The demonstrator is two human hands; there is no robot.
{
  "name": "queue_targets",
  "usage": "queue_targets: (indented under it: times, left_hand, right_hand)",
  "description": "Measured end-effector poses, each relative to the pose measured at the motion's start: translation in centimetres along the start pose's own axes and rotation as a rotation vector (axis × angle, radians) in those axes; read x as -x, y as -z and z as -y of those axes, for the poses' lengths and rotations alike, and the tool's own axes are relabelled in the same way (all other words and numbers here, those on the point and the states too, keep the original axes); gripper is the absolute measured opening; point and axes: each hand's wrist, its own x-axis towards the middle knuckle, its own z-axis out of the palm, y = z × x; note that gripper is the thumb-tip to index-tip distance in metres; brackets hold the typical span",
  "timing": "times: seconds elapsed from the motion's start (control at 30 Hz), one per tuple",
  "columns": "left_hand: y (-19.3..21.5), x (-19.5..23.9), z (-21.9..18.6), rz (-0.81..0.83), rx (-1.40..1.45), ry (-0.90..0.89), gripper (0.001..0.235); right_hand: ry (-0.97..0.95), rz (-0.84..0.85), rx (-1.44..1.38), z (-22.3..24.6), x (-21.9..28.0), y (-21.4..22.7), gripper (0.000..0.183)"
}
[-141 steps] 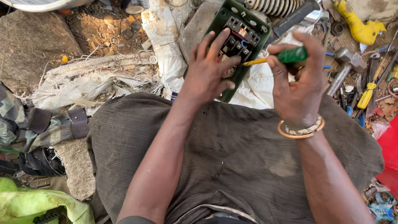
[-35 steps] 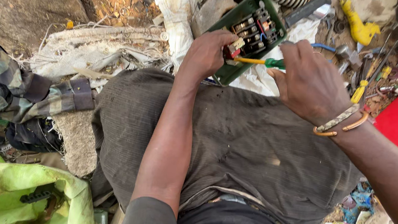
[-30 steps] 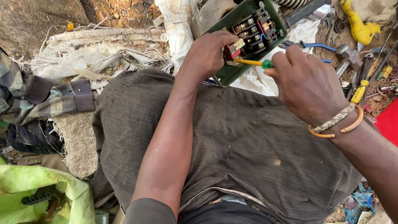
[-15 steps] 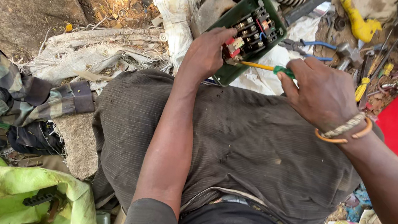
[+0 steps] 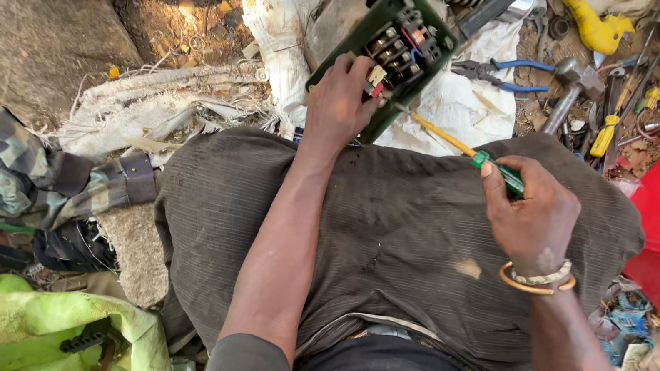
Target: The person disassembles a green electrical component using a screwdriver and pliers. They remove a small black part, manipulate it, and then reassemble the device, tightening screws and adjusting internal parts.
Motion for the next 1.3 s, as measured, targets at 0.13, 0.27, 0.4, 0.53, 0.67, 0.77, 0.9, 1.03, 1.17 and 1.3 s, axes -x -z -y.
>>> queue_targets:
  times: [0.13,0.27,0.4,0.53,0.67,0.77,0.9,1.03,1.17,1.3]
  left_hand:
    - [-0.6,-0.1,-1.2,-0.041,0.042,0.079,0.044]
    - [-1.8,0.5,-3.1,-0.177,0.267,0.428,0.043]
    - [-3.0,1.0,-3.4,-0.270,0.311,0.453,0.045]
    - [-3.6,1.0,-2.7,-0.360,0.207,0.353,0.046]
    - [-3.7,0.6,-2.6,-0.308,0.246,0.346,0.052]
    - [-3.4,0.7,-2.6,-0.307,0.267,0.306,0.054]
    - [-2.6,0.7,-1.9,-0.286,0.399,0.372,0.048]
    - [-2.6,0.9,-1.2,-0.273,0.520,0.477,0.045]
    - [-2.6,0.8,-1.3,-0.370,0.619,0.472,0.046]
    - [-2.2,0.6,-2.3,-0.351,0.591,0.505,0.047]
  right_hand:
    - [-0.191,-0.128,-0.257,-0.4,1.9,-1.4,0.019]
    - [-0.380,-0.203,-0.583,0.1,3.9,-2.9,0.023]
    - [-0.414,-0.206,-0.775,0.0,4.8,-3.9,0.025]
    - [-0.530,-0.148,-0.920,-0.5,4.1,-4.8,0.024]
    - [-0.740,-0.098,-1.081,0.2,4.7,-6.0,0.026]
    - [-0.709,-0.123,-1.013,1.4,5.9,-6.5,0.028]
    - [-0.765,-0.038,-1.018,3.6,6.1,-7.4,0.031]
    - [-0.654,-0.026,-0.996,5.3,5.3,-7.9,0.033]
    - [-0.595,-0.061,-0.942,5.5,6.2,-7.2,0.032]
    - [-0.533,-0.260,-0.921,3.3,7.3,-5.6,0.031]
